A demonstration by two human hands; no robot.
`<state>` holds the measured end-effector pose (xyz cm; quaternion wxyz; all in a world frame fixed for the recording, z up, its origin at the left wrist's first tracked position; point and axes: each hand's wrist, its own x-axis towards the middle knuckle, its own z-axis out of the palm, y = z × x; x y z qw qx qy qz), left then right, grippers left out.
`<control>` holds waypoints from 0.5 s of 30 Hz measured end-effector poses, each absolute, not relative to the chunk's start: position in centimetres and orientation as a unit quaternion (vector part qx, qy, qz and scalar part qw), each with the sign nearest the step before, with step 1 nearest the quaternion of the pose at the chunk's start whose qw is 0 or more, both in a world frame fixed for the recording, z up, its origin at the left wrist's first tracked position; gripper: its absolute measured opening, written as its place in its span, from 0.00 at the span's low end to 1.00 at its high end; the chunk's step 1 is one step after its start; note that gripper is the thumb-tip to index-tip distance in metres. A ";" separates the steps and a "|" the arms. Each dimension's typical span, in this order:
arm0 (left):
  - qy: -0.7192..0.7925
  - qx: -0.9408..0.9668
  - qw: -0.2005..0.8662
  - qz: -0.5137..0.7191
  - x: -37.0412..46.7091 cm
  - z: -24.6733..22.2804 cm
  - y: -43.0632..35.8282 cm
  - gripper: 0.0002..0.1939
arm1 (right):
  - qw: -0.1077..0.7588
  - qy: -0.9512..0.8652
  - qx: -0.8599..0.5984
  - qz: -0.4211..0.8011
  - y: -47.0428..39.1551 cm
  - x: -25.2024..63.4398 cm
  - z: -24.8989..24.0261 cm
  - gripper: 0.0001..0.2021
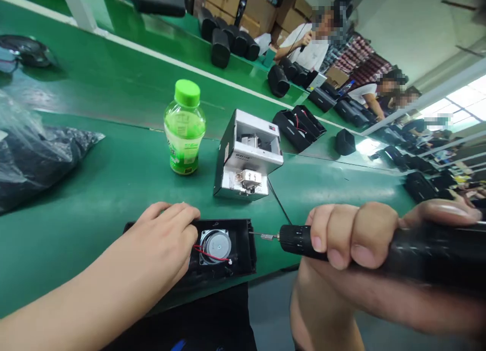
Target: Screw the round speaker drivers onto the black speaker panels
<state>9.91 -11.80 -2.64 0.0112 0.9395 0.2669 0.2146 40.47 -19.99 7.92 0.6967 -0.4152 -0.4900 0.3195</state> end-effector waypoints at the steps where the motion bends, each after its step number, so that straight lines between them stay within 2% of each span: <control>1: 0.268 0.941 -0.011 0.209 10.2 -2.6 -11.9 0.14 | 0.725 -0.486 -0.391 0.291 -19.6 40.6 8.0 0.20; 3: 0.261 0.942 -0.061 0.203 10.6 -2.6 -12.3 0.14 | 0.756 -0.486 -0.350 0.265 -19.0 40.8 8.2 0.20; 6: 0.223 0.952 -0.113 0.178 10.8 -3.5 -12.5 0.13 | 0.752 -0.494 -0.326 0.289 -18.3 41.4 8.3 0.29; 9: 0.210 0.961 -0.141 0.116 10.6 -3.6 -11.6 0.16 | 0.763 -0.476 -0.321 0.297 -18.0 42.0 8.2 0.30; 12: 0.205 0.955 -0.181 0.111 11.4 -0.2 -8.9 0.09 | 0.779 -0.451 -0.321 0.293 -17.6 42.4 8.0 0.30; 15: 0.200 0.940 -0.200 0.194 14.3 5.7 -5.1 0.12 | 0.788 -0.437 -0.312 0.302 -17.0 42.4 7.6 0.31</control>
